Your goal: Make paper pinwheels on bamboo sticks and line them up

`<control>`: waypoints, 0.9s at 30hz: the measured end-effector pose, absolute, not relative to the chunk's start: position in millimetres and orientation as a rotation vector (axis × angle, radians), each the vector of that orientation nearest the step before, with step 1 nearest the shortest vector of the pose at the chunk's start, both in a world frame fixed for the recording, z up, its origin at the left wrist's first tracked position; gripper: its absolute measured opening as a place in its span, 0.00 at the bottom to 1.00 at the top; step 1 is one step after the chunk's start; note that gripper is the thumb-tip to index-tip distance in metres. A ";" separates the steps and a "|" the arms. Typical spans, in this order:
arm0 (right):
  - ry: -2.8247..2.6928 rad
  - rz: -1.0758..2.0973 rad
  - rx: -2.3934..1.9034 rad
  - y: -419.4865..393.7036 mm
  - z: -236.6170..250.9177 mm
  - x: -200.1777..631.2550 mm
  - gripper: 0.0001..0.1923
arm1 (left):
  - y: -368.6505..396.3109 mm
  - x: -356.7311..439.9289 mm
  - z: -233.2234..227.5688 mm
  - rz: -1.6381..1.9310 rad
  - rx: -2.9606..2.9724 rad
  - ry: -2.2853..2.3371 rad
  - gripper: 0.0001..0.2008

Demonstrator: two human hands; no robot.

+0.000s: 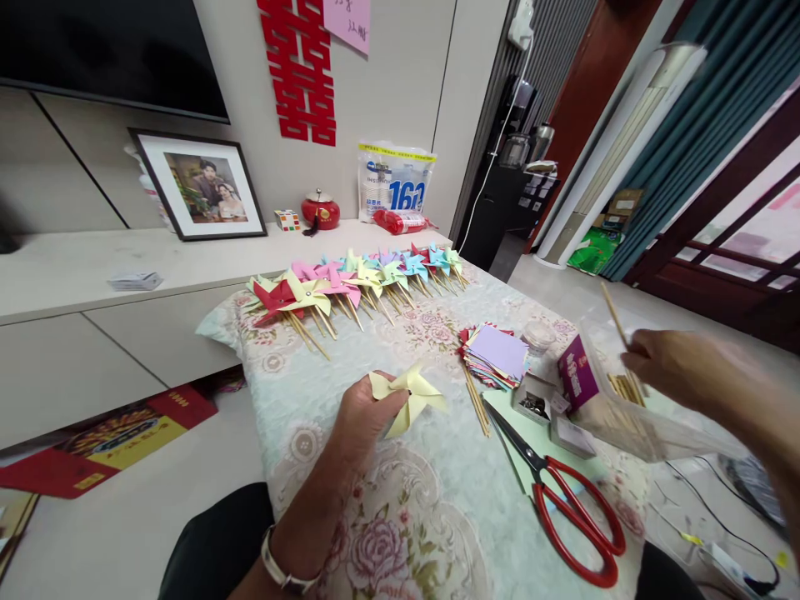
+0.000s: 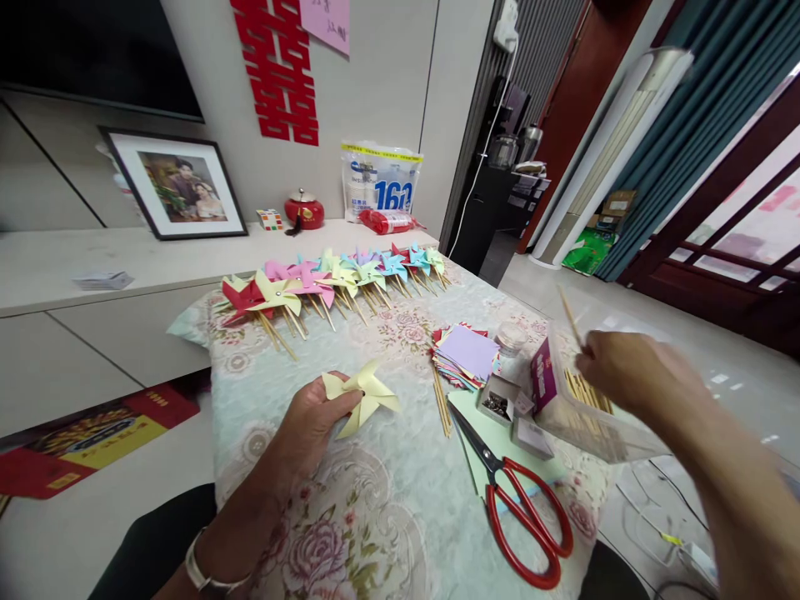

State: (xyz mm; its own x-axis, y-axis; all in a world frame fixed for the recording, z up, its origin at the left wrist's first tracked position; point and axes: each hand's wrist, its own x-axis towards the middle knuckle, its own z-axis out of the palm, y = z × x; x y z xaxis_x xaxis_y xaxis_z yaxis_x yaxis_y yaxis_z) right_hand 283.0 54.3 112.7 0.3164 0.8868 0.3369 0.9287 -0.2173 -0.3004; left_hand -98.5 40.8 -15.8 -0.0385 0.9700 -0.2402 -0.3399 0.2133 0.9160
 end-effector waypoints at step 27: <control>-0.980 1.489 -1.117 50.8 -14.3 85.6 0.19 | 39.0 -101.4 -16.4 1.252 0.808 1.141 0.13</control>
State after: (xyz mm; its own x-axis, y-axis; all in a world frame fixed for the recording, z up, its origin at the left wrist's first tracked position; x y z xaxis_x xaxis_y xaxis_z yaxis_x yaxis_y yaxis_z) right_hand 85.6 50.8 -14.3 -0.0828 0.9827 -0.1659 -0.2365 -0.1811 -0.9546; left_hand -101.4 39.0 -16.4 -0.0605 0.9767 -0.2059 -0.2952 0.1796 0.9384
